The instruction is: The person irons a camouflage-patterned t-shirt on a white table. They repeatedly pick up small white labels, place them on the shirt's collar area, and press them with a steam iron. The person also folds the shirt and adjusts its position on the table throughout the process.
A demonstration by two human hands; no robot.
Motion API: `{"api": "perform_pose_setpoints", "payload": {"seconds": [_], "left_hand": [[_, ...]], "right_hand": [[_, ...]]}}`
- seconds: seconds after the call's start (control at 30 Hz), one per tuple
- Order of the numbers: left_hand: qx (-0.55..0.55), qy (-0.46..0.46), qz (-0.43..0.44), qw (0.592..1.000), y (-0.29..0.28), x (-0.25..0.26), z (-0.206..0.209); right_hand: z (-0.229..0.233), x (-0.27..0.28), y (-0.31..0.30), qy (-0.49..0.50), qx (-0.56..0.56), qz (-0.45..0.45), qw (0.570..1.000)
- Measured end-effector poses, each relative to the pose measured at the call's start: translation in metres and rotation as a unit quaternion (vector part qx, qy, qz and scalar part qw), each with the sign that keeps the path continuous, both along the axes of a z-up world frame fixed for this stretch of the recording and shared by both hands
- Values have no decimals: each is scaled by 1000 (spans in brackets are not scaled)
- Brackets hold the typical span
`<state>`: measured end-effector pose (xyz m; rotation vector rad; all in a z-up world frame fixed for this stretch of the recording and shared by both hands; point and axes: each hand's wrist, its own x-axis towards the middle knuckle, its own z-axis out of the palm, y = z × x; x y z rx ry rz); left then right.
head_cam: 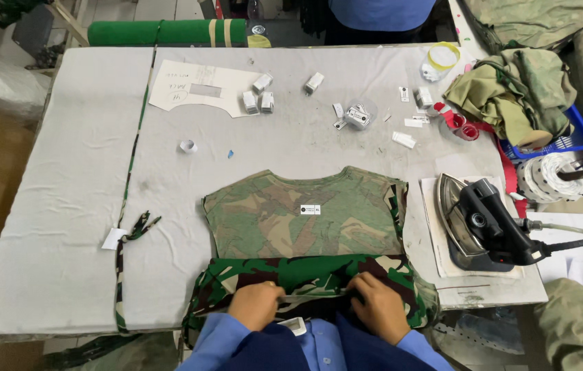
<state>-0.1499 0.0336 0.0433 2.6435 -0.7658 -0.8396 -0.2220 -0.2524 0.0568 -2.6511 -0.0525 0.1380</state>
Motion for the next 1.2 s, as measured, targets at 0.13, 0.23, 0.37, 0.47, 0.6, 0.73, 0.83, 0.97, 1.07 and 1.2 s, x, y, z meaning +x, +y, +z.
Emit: {"api": "perform_pose_setpoints", "payload": {"seconds": [0.13, 0.23, 0.37, 0.47, 0.6, 0.73, 0.83, 0.97, 1.07, 1.2], "left_hand": [[21, 104, 79, 991, 26, 10, 46], [-49, 144, 187, 971, 37, 13, 54], [-5, 228, 282, 932, 38, 29, 66], [60, 189, 196, 960, 46, 52, 96], [-19, 4, 255, 967, 53, 106, 111], [-52, -103, 273, 955, 38, 176, 59], [16, -54, 287, 956, 24, 198, 17], [67, -138, 273, 950, 26, 197, -27], [15, -373, 198, 906, 51, 195, -78], [4, -496, 128, 859, 50, 207, -77]], "right_hand": [[20, 2, -37, 105, -38, -72, 991], [17, 4, -56, 128, 74, -113, 983], [-1, 17, -70, 166, 27, -92, 981], [29, 50, -74, 174, 18, -56, 983], [-3, 114, -128, 61, -37, -93, 993], [-26, 195, -118, 3, -25, -125, 992], [-62, 215, -104, 82, -90, -99, 988], [-76, 204, -100, -17, -156, -92, 983], [-81, 194, -114, -201, -228, -76, 950], [-89, 203, -113, -198, -283, -86, 934]]}}
